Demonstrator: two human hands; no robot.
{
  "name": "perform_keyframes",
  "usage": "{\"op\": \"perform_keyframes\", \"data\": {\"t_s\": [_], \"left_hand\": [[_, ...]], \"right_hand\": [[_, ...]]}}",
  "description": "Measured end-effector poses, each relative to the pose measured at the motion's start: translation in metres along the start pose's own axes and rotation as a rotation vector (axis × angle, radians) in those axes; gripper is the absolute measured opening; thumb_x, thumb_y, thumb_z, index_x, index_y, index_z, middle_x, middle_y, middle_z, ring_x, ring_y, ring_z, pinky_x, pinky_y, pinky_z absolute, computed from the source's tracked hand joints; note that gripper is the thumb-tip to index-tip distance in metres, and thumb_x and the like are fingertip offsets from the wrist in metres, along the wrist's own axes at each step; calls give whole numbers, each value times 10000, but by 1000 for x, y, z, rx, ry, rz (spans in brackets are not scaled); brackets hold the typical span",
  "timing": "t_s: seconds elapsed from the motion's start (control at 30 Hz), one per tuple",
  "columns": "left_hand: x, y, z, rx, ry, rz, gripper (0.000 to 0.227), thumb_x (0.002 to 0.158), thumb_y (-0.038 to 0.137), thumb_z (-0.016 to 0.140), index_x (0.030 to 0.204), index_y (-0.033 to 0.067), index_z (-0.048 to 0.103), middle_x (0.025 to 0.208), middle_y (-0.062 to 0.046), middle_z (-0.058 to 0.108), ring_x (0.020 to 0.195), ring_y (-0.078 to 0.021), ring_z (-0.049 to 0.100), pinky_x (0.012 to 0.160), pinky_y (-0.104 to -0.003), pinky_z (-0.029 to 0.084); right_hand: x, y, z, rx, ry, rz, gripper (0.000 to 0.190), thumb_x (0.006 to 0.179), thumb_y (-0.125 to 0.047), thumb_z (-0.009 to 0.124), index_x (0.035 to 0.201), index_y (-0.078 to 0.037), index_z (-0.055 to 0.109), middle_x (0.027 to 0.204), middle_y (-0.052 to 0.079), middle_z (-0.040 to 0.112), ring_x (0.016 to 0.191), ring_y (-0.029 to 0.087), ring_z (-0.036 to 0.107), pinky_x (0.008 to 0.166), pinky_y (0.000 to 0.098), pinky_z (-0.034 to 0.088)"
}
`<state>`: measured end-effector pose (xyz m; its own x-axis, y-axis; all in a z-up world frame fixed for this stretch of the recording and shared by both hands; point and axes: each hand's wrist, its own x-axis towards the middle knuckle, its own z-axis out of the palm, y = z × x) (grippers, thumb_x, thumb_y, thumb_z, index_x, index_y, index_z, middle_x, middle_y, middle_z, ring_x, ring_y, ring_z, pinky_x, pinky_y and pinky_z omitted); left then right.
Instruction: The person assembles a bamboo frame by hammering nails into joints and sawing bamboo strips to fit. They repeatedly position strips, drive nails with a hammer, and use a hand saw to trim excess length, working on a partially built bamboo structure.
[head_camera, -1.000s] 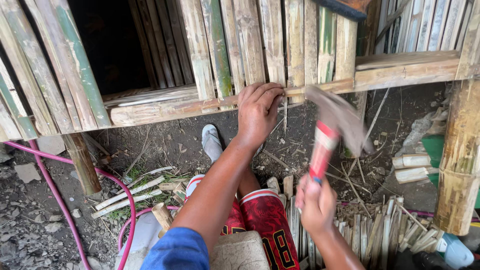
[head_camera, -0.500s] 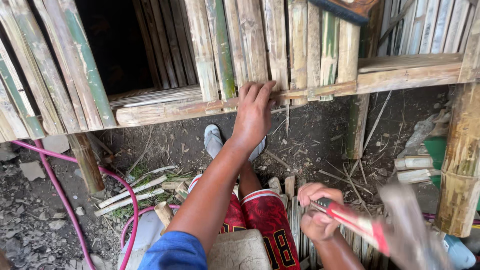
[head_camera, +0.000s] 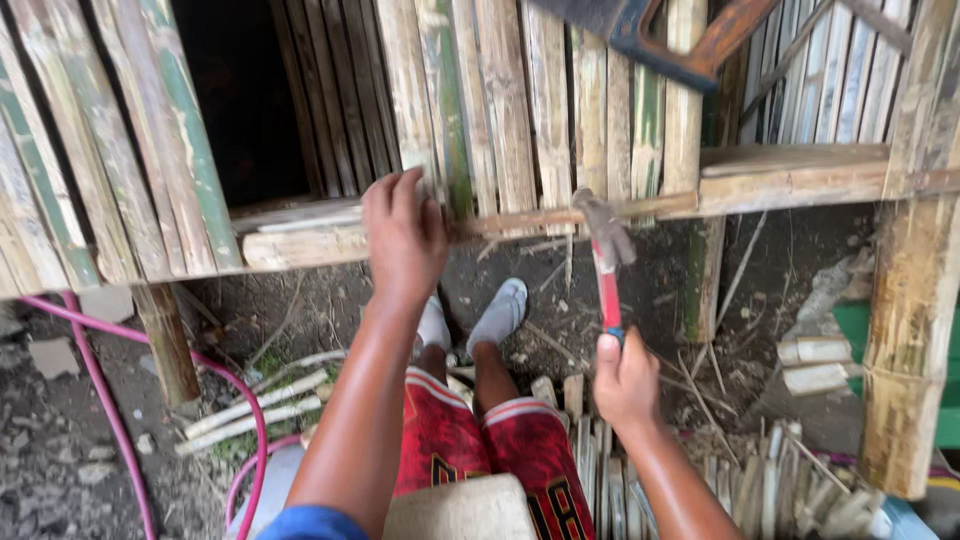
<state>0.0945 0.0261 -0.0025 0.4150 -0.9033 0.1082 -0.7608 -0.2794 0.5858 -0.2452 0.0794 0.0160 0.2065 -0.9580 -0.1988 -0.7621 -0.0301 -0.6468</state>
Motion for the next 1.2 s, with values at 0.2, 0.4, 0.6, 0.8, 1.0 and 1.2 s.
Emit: {"op": "perform_keyframes", "data": {"t_s": [0.2,0.4,0.6,0.8,1.0,1.2], "left_hand": [[14,-35,-14,316,-268,-105,347,1095,306,471,1093,35,687,983,-198,717,938,-353,685,859,-490,503],[13,-30,-15,249,-118,-34,319,1048,312,496,1006,66,696,944,-155,735,899,-355,685,809,-492,502],[11,-34,-20,176,-193,-105,328,1055,341,490,1009,88,695,948,-138,730,930,-343,673,842,-491,498],[16,-47,-29,105,-372,-70,401,1057,393,444,1146,78,677,1078,-154,717,1044,-352,646,911,-490,481],[20,-71,-60,157,-663,96,513,1021,461,395,1399,154,556,1327,-172,618,1240,-400,545,1045,-550,373],[30,-78,-67,222,-648,179,596,973,549,369,1363,144,568,1292,-219,616,1257,-443,565,1028,-621,377]], "right_hand": [[88,-37,-16,-248,-104,178,346,1021,-354,586,1193,-58,642,716,90,643,672,287,697,624,446,557],[194,-64,-33,-503,8,-122,466,961,-157,663,1374,39,569,1441,223,438,1368,411,392,1166,581,338],[315,-52,-41,-826,139,-637,561,930,-304,772,1338,30,579,1433,283,512,1361,518,311,1106,668,267],[294,-72,-80,-596,75,-508,302,1135,-224,695,1220,53,611,1234,274,641,1225,381,574,1104,524,467],[67,-165,-109,6,-155,-196,354,920,-151,617,1256,-42,599,971,30,638,671,82,587,715,303,494],[-86,-182,15,788,-287,-53,194,816,-56,726,940,-25,579,865,68,644,904,224,678,1042,449,479]]}}
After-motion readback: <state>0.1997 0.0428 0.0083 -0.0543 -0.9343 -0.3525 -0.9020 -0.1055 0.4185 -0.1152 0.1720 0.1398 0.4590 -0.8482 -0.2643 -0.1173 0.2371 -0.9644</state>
